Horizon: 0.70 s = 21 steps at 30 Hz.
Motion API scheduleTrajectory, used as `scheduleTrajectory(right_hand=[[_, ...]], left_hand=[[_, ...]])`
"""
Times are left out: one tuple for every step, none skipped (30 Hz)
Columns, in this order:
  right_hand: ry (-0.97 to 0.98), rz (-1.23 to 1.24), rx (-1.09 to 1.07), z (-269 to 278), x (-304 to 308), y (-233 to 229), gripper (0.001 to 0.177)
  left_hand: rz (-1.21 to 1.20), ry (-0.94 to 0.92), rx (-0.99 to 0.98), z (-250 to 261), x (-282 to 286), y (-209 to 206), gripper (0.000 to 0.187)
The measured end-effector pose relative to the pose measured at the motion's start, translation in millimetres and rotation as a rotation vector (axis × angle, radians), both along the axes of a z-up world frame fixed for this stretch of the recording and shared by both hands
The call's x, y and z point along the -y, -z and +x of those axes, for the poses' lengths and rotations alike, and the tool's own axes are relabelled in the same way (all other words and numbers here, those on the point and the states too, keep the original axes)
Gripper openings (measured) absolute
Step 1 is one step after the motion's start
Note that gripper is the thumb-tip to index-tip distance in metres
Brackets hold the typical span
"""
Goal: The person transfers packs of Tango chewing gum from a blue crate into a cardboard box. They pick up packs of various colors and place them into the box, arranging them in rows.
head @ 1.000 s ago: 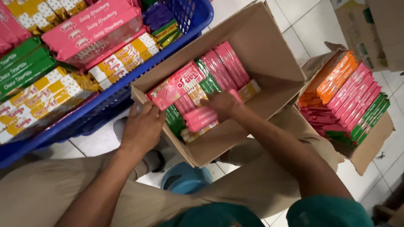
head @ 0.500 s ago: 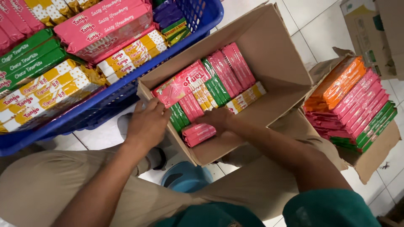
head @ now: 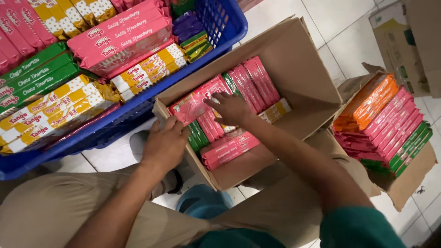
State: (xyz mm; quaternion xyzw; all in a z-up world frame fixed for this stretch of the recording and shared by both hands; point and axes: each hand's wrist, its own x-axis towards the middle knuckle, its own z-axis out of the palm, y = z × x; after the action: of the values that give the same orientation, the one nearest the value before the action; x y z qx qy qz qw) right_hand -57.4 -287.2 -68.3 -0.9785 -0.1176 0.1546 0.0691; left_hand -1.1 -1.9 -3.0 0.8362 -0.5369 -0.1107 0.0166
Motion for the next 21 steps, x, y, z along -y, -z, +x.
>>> scheduleTrajectory(right_hand=[[-0.005, -0.001, 0.001, 9.2, -0.9, 2.5, 0.077], [-0.028, 0.006, 0.013, 18.4, -2.7, 5.5, 0.085], [-0.052, 0.014, 0.025, 27.8, -4.2, 8.8, 0.094], [-0.054, 0.016, 0.026, 35.6, -11.8, 13.0, 0.094], [-0.063, -0.023, -0.031, 43.7, -19.4, 17.3, 0.104], [-0.07, -0.06, -0.091, 50.1, -27.6, 21.9, 0.115], [-0.071, -0.058, -0.092, 50.3, -34.4, 26.4, 0.115], [-0.069, -0.158, -0.052, 55.3, -37.0, 28.8, 0.117], [-0.066, -0.259, -0.011, 60.2, -40.0, 30.5, 0.12], [-0.068, -0.259, -0.004, 60.3, -39.6, 29.3, 0.12], [-0.063, -0.241, 0.096, 60.3, -39.3, 28.1, 0.117], [-0.056, -0.22, 0.193, 58.1, -40.6, 27.5, 0.116], [-0.055, -0.217, 0.196, 55.3, -39.1, 30.2, 0.116], [-0.003, -0.18, 0.209, 51.8, -35.5, 32.5, 0.116], [0.05, -0.142, 0.222, 48.0, -32.1, 35.2, 0.117], [0.048, -0.141, 0.218, 41.6, -31.3, 33.0, 0.117], [0.06, -0.119, 0.157, 35.0, -30.5, 30.9, 0.118], [0.071, -0.098, 0.101, 31.7, -29.3, 28.5, 0.119], [0.068, -0.097, 0.103, 29.3, -27.3, 30.3, 0.119], [0.051, -0.061, 0.071, 27.5, -24.8, 32.0, 0.117], [0.034, -0.026, 0.039, 25.7, -22.3, 33.6, 0.115]], left_hand=[[-0.001, -0.005, 0.001, -0.6, 0.3, 1.5, 0.036], [-0.001, -0.005, -0.007, -0.3, 0.1, 3.0, 0.035], [0.0, -0.006, -0.015, 0.2, 0.1, 4.7, 0.034], [0.001, -0.008, -0.015, 0.6, -0.1, 6.9, 0.034], [-0.005, -0.004, -0.005, 1.2, -0.1, 9.3, 0.035], [-0.01, 0.001, 0.002, 1.0, -0.7, 11.7, 0.036], [-0.007, 0.001, 0.0, -1.2, -3.1, 10.8, 0.036], [-0.014, 0.0, -0.011, 0.1, -2.0, 10.0, 0.037], [-0.021, 0.0, -0.022, 1.3, -1.2, 8.6, 0.037], [-0.021, -0.003, -0.016, 2.6, -0.6, 8.1, 0.037], [-0.017, -0.002, -0.038, 3.7, 0.0, 7.7, 0.038], [-0.011, 0.001, -0.063, 3.7, -0.8, 7.2, 0.039], [-0.008, 0.001, -0.061, 4.2, -1.8, 5.3, 0.039], [-0.017, 0.002, -0.056, 4.0, -1.0, 4.0, 0.038], [-0.026, 0.003, -0.05, 3.6, -0.5, 3.1, 0.038], [-0.025, 0.002, -0.054, 3.5, 0.2, 2.2, 0.038], [-0.024, 0.012, -0.055, 3.3, 0.7, 1.4, 0.038], [-0.024, 0.022, -0.051, 5.6, 1.5, 0.5, 0.039], [-0.024, 0.019, -0.049, 4.6, 1.0, -0.2, 0.039], [-0.026, 0.013, -0.059, 4.4, 0.9, -1.0, 0.037], [-0.028, 0.007, -0.07, 4.1, 0.9, -1.9, 0.035]])
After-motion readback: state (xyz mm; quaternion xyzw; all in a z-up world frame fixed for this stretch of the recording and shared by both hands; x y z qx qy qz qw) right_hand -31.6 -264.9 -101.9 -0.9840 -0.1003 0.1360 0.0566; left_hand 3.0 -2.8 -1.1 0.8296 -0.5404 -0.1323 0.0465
